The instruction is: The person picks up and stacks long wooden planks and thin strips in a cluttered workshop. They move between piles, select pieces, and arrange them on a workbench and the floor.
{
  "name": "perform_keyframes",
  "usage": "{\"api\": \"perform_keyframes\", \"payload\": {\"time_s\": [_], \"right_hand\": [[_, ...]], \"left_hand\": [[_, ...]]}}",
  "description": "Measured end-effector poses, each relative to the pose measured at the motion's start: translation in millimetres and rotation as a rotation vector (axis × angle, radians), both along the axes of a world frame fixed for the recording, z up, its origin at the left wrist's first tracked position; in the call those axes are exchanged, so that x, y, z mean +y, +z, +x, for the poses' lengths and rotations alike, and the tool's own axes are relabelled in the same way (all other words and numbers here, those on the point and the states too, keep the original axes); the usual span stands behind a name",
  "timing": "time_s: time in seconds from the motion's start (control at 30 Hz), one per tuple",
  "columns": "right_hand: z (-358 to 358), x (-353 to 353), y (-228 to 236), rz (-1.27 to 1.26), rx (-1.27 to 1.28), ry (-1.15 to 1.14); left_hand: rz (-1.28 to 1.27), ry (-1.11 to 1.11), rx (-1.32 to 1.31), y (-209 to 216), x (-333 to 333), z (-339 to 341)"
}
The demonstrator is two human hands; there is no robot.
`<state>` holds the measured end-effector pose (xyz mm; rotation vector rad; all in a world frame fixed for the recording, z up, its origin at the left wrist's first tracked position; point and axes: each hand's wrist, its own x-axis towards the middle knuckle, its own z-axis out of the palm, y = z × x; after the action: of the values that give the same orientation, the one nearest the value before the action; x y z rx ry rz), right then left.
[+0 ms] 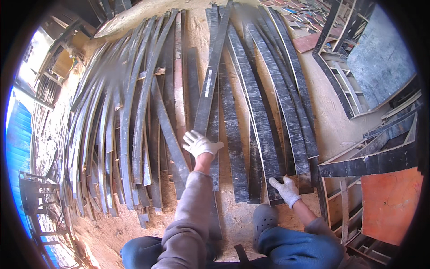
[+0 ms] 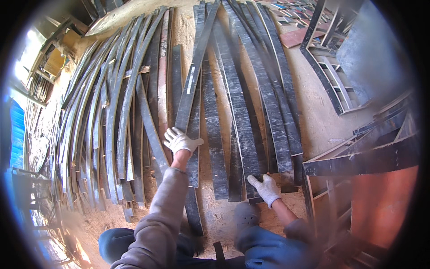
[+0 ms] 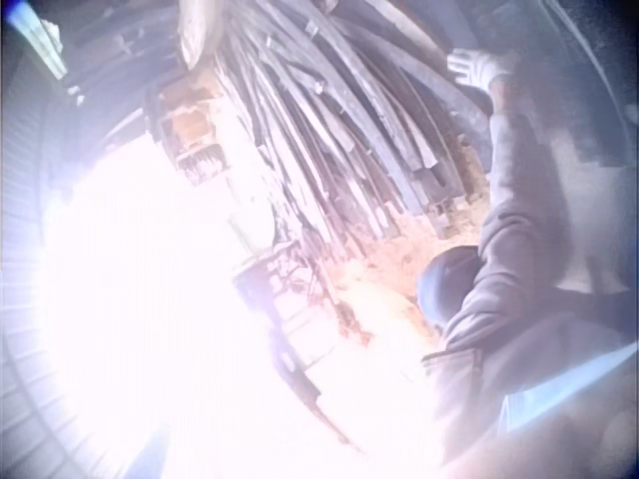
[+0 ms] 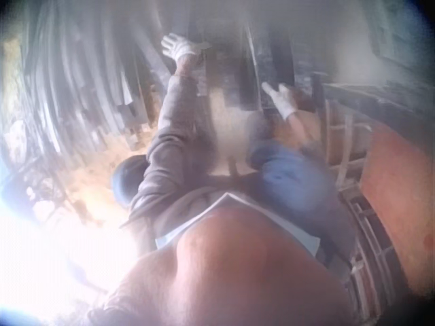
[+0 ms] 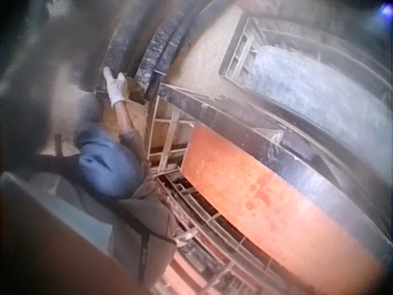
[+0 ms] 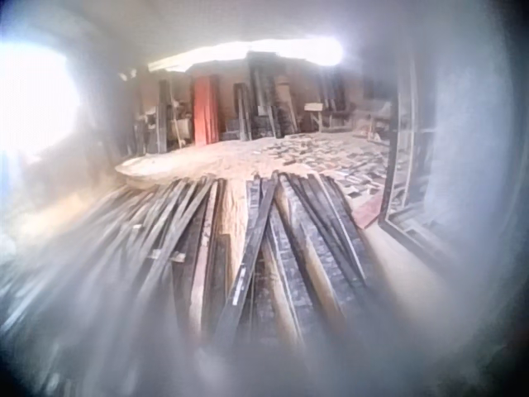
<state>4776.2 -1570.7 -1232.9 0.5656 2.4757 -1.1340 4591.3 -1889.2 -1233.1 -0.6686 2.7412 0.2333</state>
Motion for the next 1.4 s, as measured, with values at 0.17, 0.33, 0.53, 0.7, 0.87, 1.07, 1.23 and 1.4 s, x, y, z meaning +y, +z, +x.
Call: {"api": "perform_keyframes", "payload": {"time_s": [0.17, 0.33, 0.53, 0.7, 0.87, 1.07, 1.23, 1.4], "right_hand": [[-8.6, -12.3, 30.6, 0.064, -0.048, 0.043], [-3.5, -8.9, 38.4, -0.039, 0.060, 0.008], [-2.1, -11.4, 42.2, -0.072, 0.066, -0.003], [2.2, -8.2, 35.4, -0.116, 0.117, -0.047], [4.2, 15.9, 37.8, 0.074, 0.192, 0.066], [15.0, 5.1, 19.9, 0.509, 0.383, 0.203], [-2.0, 6.4, 13.8, 0.597, 0.109, 0.169], [-7.3, -0.3, 37.0, 0.499, 0.097, 0.225]], "left_hand": [[-0.042, -0.062, -0.030, 13.7, -2.0, -10.9], [0.014, -0.048, 0.043, 14.7, -4.6, -11.7], [0.042, 0.091, 0.144, 8.6, -18.8, -13.1], [0.376, -0.086, 0.101, 17.7, 24.1, 2.6], [0.213, -0.055, 0.313, -5.7, 63.6, 42.8], [0.581, 0.161, 0.274, -32.8, 55.0, 43.6], [1.066, 0.120, 0.419, -47.2, 104.3, 68.2], [1.081, -0.128, 0.590, -65.2, 124.8, 72.0]]}}
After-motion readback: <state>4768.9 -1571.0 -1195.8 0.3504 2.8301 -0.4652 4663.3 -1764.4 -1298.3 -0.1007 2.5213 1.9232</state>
